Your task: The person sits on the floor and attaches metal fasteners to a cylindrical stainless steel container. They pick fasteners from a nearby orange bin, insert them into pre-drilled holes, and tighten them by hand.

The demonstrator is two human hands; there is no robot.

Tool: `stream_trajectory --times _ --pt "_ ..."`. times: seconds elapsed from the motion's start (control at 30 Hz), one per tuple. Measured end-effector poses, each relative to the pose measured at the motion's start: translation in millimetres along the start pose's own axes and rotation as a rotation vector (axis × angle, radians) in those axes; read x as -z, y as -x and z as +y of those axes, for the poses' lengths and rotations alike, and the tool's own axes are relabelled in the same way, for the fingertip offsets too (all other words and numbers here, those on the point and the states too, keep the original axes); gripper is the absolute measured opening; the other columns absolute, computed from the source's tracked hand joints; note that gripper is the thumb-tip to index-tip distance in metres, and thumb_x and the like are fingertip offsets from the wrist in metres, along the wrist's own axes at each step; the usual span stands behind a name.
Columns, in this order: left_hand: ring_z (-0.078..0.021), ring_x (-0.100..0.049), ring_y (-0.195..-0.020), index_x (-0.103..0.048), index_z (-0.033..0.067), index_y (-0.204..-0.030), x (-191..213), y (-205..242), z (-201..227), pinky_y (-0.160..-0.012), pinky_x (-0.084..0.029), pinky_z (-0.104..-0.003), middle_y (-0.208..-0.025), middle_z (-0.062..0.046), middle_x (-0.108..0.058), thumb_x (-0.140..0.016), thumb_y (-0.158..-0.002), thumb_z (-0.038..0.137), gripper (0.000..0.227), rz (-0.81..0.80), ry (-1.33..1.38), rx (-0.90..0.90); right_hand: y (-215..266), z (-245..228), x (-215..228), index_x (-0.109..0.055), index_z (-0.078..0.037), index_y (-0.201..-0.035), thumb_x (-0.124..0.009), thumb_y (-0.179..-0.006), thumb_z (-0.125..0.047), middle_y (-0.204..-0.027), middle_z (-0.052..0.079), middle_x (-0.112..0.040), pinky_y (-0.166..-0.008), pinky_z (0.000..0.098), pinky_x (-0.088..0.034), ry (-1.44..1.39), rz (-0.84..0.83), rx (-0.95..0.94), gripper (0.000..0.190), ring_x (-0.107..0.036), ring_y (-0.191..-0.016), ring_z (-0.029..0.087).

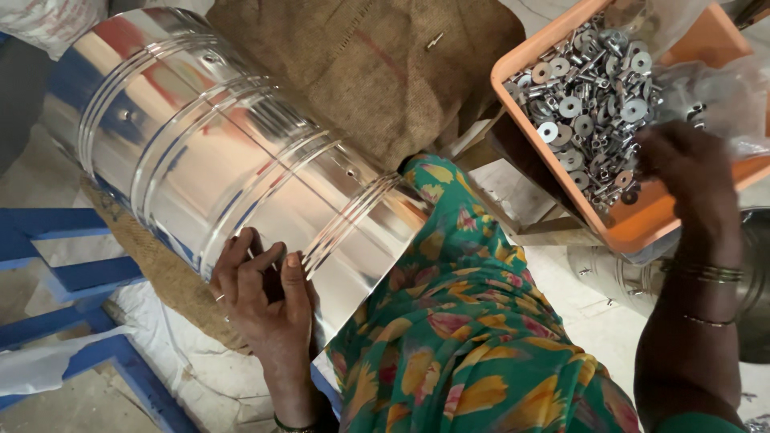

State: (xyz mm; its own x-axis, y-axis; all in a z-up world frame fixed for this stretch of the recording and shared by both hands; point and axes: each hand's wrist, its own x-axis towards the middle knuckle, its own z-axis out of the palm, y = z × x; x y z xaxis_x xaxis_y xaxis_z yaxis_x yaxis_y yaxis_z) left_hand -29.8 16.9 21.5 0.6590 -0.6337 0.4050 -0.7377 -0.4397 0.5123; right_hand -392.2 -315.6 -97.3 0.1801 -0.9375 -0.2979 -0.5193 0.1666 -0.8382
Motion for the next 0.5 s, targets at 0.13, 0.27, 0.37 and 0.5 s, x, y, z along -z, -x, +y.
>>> stream_trajectory --times 0.13,0.27,0.37,0.5 --pt "-0.0405 -0.051 -0.139 -0.069 0.0031 -0.108 0.3 1.9 0.2 -0.114 -0.042 -0.052 -0.138 -0.019 -0.061 -0.072 -0.100 0.012 0.012 0.003 -0.001 0.002 6.6 15.9 -12.1 -0.077 -0.011 -0.113 -0.076 -0.097 -0.034 -0.088 0.011 -0.073 -0.065 0.0363 -0.053 0.355 -0.061 0.015 0.029 -0.070 -0.072 0.025" --pt "-0.0402 -0.051 -0.139 -0.069 0.0038 -0.108 -1.4 3.2 -1.4 -0.114 -0.043 -0.052 -0.138 -0.018 -0.061 -0.073 -0.101 0.014 0.013 0.015 -0.003 0.002 1.6 28.4 -24.7 -0.080 -0.010 -0.109 -0.084 -0.087 -0.033 -0.088 0.017 -0.073 -0.070 0.0417 -0.055 0.642 -0.031 0.271 0.032 -0.071 -0.078 0.029" --pt "-0.0398 -0.053 -0.138 -0.069 0.0038 -0.108 -3.1 1.6 -5.0 -0.114 -0.042 -0.052 -0.138 -0.017 -0.062 -0.073 -0.101 0.015 0.013 0.018 -0.032 -0.033 1.3 36.0 -29.4 -0.081 -0.009 -0.103 -0.085 -0.088 -0.034 -0.086 0.019 -0.072 -0.074 0.0429 -0.056 0.706 0.041 0.378 0.029 -0.070 -0.082 0.032" --pt "-0.0404 -0.053 -0.138 -0.070 0.0042 -0.108 -2.2 2.6 -6.1 -0.114 -0.043 -0.052 -0.137 -0.017 -0.062 -0.073 -0.101 0.016 0.014 0.019 -0.033 -0.033 0.3 34.6 -12.5 -0.079 -0.005 -0.101 -0.084 -0.092 -0.031 -0.084 0.016 -0.074 -0.068 0.0420 -0.055 0.543 -0.062 0.207 0.028 -0.071 -0.074 0.027"
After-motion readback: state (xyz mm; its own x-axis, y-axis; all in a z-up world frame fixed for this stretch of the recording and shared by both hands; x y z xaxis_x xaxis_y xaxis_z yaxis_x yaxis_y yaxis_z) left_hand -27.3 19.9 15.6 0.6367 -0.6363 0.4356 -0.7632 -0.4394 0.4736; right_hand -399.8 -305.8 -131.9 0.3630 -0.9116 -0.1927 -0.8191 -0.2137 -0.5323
